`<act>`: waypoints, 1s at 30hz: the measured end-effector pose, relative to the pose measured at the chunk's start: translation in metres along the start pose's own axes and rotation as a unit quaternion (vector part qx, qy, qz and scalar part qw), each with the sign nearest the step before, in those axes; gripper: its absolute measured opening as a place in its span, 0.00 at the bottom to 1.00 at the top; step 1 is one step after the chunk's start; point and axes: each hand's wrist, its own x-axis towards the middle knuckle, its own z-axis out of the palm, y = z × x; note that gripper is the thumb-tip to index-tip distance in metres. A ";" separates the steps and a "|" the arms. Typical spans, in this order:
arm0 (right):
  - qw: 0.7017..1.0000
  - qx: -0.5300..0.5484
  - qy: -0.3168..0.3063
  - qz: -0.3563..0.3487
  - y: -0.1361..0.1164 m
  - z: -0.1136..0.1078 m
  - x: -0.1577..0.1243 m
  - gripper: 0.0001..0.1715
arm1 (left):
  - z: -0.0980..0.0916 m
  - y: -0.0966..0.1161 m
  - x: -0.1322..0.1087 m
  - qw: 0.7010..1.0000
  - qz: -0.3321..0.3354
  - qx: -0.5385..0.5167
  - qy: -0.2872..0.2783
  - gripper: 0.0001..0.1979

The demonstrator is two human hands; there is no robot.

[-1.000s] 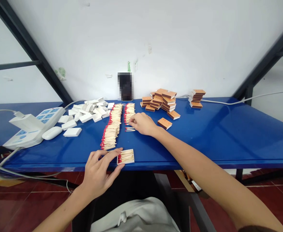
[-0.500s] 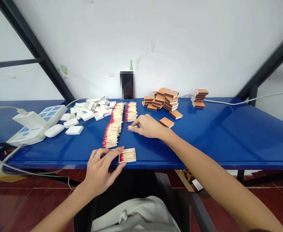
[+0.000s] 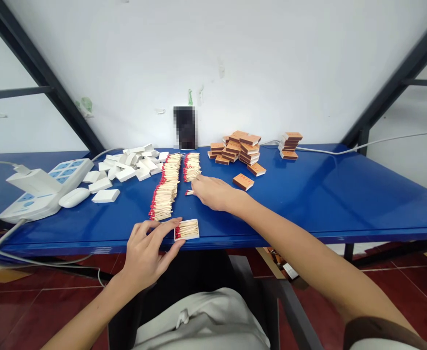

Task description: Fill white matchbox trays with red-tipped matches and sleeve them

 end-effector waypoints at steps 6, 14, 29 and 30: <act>0.996 -0.082 -0.037 -0.021 -0.009 -0.002 -0.010 0.11 | -0.001 -0.001 -0.001 1.000 0.001 -0.008 -0.007 0.16; 0.995 -0.072 -0.047 -0.051 -0.006 -0.003 -0.034 0.08 | -0.001 -0.001 -0.001 1.000 -0.002 -0.010 -0.004 0.16; 0.984 -0.021 -0.044 -0.172 -0.045 -0.020 -0.065 0.12 | -0.001 0.001 -0.001 1.000 -0.010 -0.012 0.000 0.18; 0.982 -0.043 -0.048 -0.176 -0.048 -0.018 -0.065 0.12 | -0.001 0.001 -0.001 1.000 -0.011 -0.013 0.000 0.18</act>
